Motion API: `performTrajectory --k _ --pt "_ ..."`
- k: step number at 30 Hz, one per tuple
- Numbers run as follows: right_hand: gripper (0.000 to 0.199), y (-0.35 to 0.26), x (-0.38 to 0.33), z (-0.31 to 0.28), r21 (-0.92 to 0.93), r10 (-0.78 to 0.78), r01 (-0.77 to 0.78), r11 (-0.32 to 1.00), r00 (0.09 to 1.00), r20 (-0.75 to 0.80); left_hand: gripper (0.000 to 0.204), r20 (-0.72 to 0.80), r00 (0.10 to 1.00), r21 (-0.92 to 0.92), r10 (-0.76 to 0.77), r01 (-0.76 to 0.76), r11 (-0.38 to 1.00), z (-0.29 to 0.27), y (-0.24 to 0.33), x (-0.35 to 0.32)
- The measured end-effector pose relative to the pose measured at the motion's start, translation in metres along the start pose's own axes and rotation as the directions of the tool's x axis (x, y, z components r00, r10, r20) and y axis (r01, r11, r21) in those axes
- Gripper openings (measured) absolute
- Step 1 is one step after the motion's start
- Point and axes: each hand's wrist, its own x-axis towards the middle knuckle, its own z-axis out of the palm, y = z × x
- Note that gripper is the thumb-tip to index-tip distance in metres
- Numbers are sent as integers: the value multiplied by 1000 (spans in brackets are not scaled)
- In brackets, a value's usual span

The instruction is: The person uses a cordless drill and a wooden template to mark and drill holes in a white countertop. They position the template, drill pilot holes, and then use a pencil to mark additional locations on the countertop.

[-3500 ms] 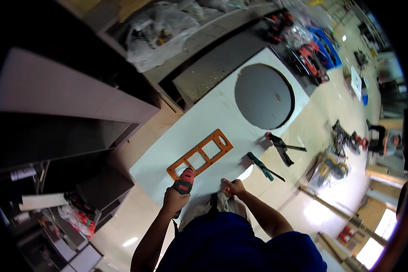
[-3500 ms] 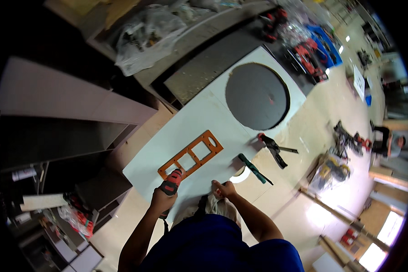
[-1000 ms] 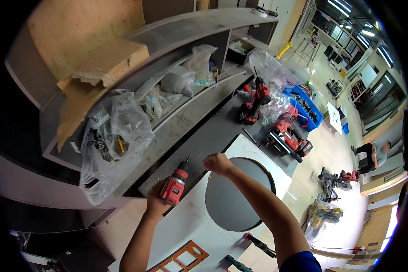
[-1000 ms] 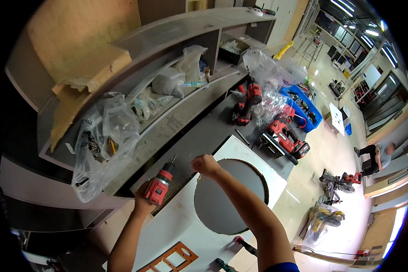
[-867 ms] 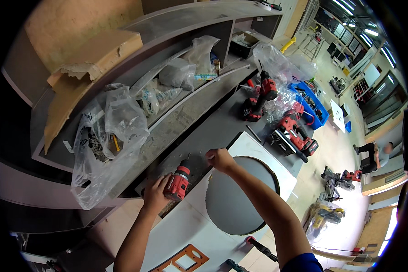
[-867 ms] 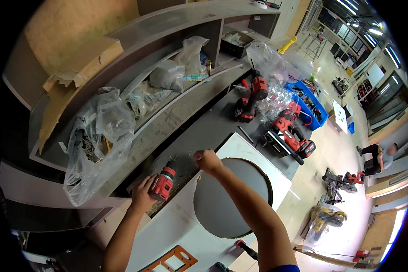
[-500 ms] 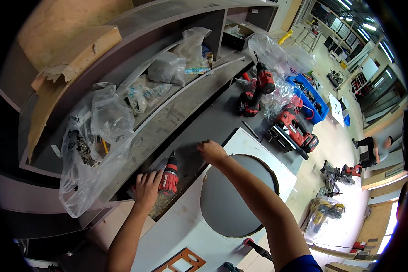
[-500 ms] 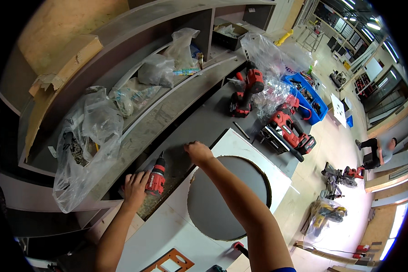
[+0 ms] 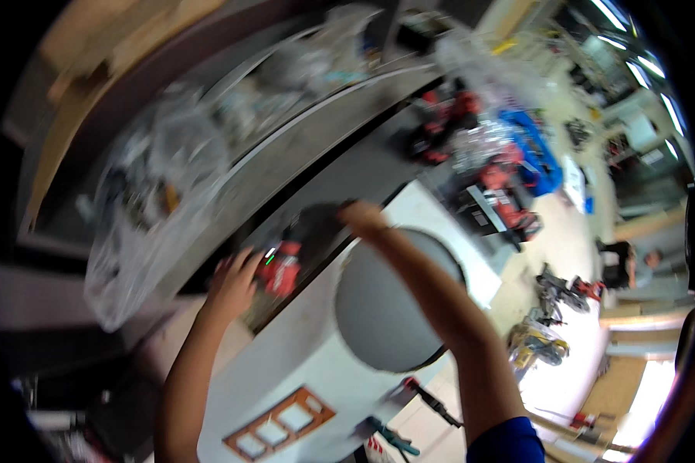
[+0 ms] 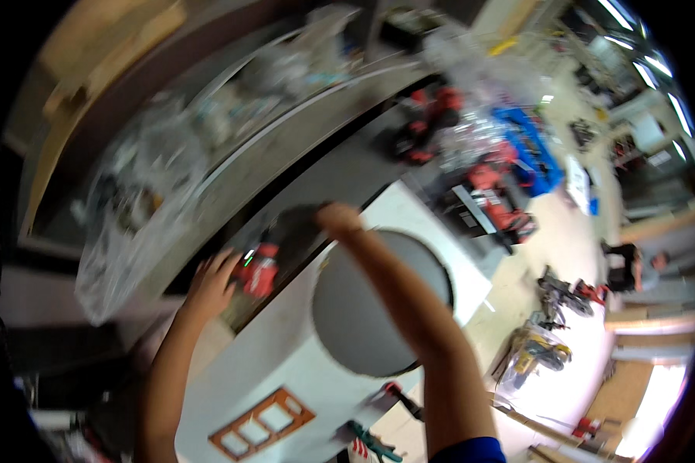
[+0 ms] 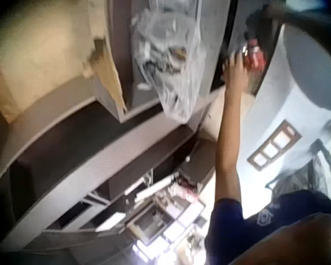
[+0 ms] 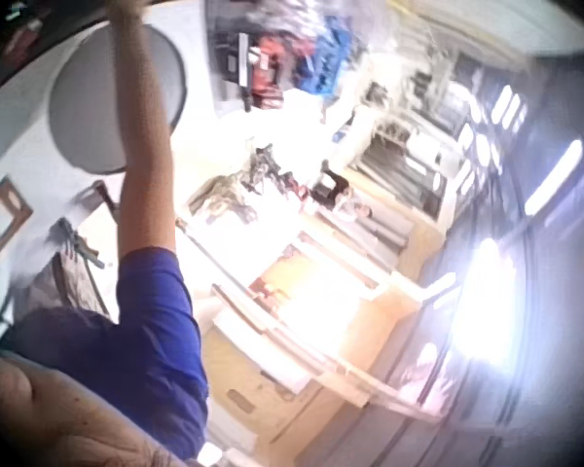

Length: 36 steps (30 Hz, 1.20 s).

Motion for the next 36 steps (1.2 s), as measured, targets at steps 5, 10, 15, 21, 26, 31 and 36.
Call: performTrajectory --k 5,10,15,21,26,31,36 --pt "34 -3 -16 2 69 -25 48 996 952 -304 67 70 994 99 -84 77 992 13 1 4" --pt "29 -33 -46 -18 311 -147 347 885 841 -521 54 149 980 327 -134 78 942 28 -3 26" --pt "26 -45 -91 -42 332 -145 371 867 826 -545 54 -11 1000 190 -19 21 982 12 -5 -21" --pt "23 -55 -144 -53 425 -131 379 822 852 -506 74 -241 970 -281 -27 -44 959 -34 17 -217" --pt "24 -112 -178 -61 555 -134 382 739 890 -435 52 279 834 -930 -476 358 80 -4 64 -419" --pt "24 -181 -231 -99 615 -220 427 663 896 -385 40 436 725 -692 -533 649 317 6 145 -519" --pt "20 -235 -331 -144 713 -194 376 592 925 -326 39 409 686 -547 -602 712 440 -11 169 -528"
